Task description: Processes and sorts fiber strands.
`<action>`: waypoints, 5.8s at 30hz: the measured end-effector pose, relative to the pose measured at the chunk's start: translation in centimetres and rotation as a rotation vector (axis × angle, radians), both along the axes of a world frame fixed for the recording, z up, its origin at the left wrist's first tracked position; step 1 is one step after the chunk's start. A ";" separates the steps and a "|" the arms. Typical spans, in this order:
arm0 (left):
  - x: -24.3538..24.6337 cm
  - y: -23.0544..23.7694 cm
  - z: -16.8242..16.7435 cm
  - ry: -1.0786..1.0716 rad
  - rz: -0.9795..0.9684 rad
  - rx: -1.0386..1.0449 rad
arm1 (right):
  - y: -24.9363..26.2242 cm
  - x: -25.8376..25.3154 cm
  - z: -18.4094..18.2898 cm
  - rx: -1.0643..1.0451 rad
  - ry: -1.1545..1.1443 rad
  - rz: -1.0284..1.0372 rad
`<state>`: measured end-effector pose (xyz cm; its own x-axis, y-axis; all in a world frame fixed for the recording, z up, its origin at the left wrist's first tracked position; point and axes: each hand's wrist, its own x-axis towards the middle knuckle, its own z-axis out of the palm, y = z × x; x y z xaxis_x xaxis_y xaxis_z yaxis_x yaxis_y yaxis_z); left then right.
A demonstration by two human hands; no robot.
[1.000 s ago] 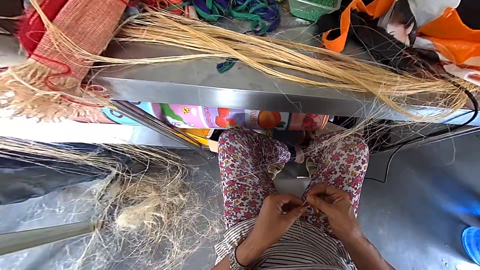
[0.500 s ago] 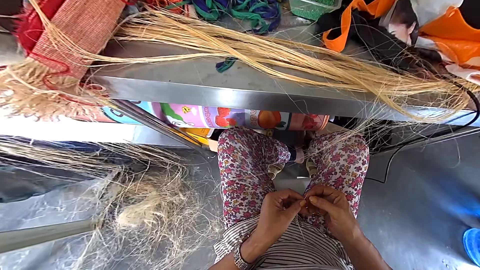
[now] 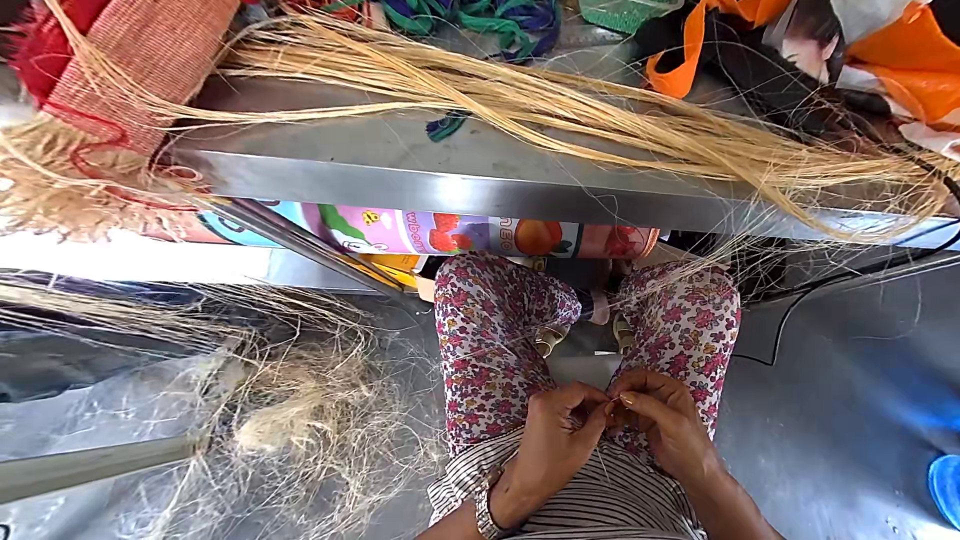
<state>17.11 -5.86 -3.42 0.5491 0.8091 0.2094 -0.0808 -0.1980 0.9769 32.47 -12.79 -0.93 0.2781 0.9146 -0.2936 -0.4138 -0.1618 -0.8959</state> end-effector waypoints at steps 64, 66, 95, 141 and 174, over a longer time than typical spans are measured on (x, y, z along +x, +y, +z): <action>0.2 -0.3 -0.9 0.110 0.086 0.330 | -0.2 0.2 -0.8 0.026 0.037 0.002; 0.3 -0.3 -0.9 0.107 0.089 0.331 | -0.2 0.3 -0.7 0.026 0.040 0.005; 0.3 -0.3 -1.1 0.114 0.099 0.345 | -0.2 0.4 -0.9 0.015 0.043 0.009; 0.4 -0.3 -1.5 0.135 0.099 0.354 | -0.1 0.3 -1.1 -0.009 0.067 -0.001; -1.2 2.2 -1.9 -0.451 -0.787 -1.421 | 0.1 2.4 -1.9 0.362 -0.182 0.332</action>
<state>15.93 -3.69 -5.34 0.9867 0.0599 -0.1513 -0.0277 0.9781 0.2062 34.84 -12.68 -2.85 -0.0274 0.9961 0.0838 -0.2254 0.0755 -0.9713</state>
